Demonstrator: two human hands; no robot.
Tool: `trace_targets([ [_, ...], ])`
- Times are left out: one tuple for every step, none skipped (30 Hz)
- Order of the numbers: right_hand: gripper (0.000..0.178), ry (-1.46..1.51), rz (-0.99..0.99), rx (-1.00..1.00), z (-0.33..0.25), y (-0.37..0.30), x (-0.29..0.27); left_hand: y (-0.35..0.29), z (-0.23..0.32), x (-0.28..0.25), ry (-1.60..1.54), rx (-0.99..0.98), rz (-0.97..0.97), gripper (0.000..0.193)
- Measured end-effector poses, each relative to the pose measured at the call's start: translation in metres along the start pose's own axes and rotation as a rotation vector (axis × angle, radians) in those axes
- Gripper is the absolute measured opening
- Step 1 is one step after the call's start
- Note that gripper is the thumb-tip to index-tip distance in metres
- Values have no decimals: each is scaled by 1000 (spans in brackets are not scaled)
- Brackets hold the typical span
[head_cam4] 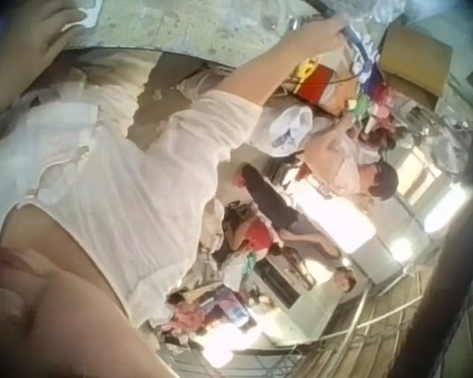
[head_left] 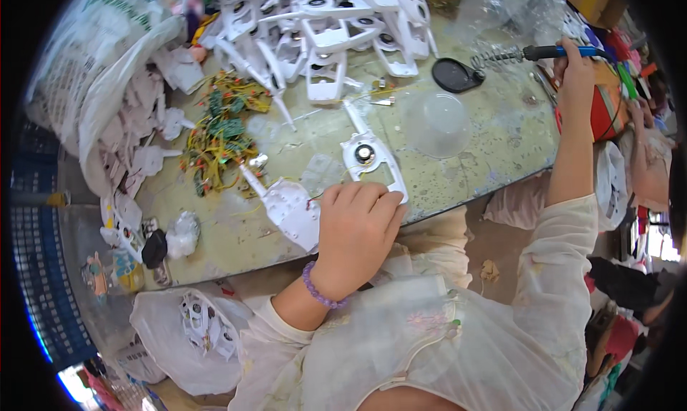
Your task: Soldering components and wires onto circuit boards to assemble toy electronics.
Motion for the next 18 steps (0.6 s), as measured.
trace_targets([
  [24,-21,-63,52,6,5,3,1,-1,-5,-20,17,53,13],
  [24,-42,-127,104,13,7,8,2,-6,-13,-9,24,138,12],
  [28,-104,-119,120,21,5,11,2,-16,-20,1,-23,156,12],
  [29,-185,-124,130,26,1,14,2,-27,-27,9,-70,176,13],
  [31,-258,-136,140,25,-6,24,-2,-39,-35,45,-110,197,10],
  [32,-126,-120,81,18,-16,33,-5,-48,-44,67,-136,223,10],
  [29,-78,37,54,9,-31,37,-11,-56,-53,86,-165,250,9],
  [27,-30,194,34,5,-49,39,-19,-63,-60,114,-180,281,10],
  [23,105,223,-16,0,-72,40,-30,-69,-68,133,-199,291,10],
  [19,239,255,-71,-3,-95,38,-40,-78,-71,110,-238,311,11],
  [13,74,357,-4,-9,-128,36,-45,-84,-71,73,-262,326,12],
  [12,-26,197,67,-6,-158,33,-49,-87,-71,46,-293,321,14],
  [11,-270,-37,-128,-19,-188,52,-49,-87,-70,50,-291,321,14],
  [15,-203,-379,-89,-30,-213,75,-51,-86,-70,9,-297,288,14],
  [20,-335,-625,-177,-44,-226,98,-53,-87,-68,-34,-304,254,14],
  [25,-371,-632,-145,-48,-234,110,-51,-83,-65,-9,-253,220,13],
  [30,-408,-638,-116,-48,-238,119,-44,-76,-60,10,-197,207,13],
  [30,-409,-637,-121,-48,-239,124,-37,-68,-56,29,-139,196,14],
])
Point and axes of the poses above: each hand's wrist, its own y-axis towards the middle knuckle, its own x-axis out of the palm, z = x × y, the point moved 4 cm from there along y, towards the middle knuckle, and after that the axes turned 5 degrees about -x, right-handed, at the moved point
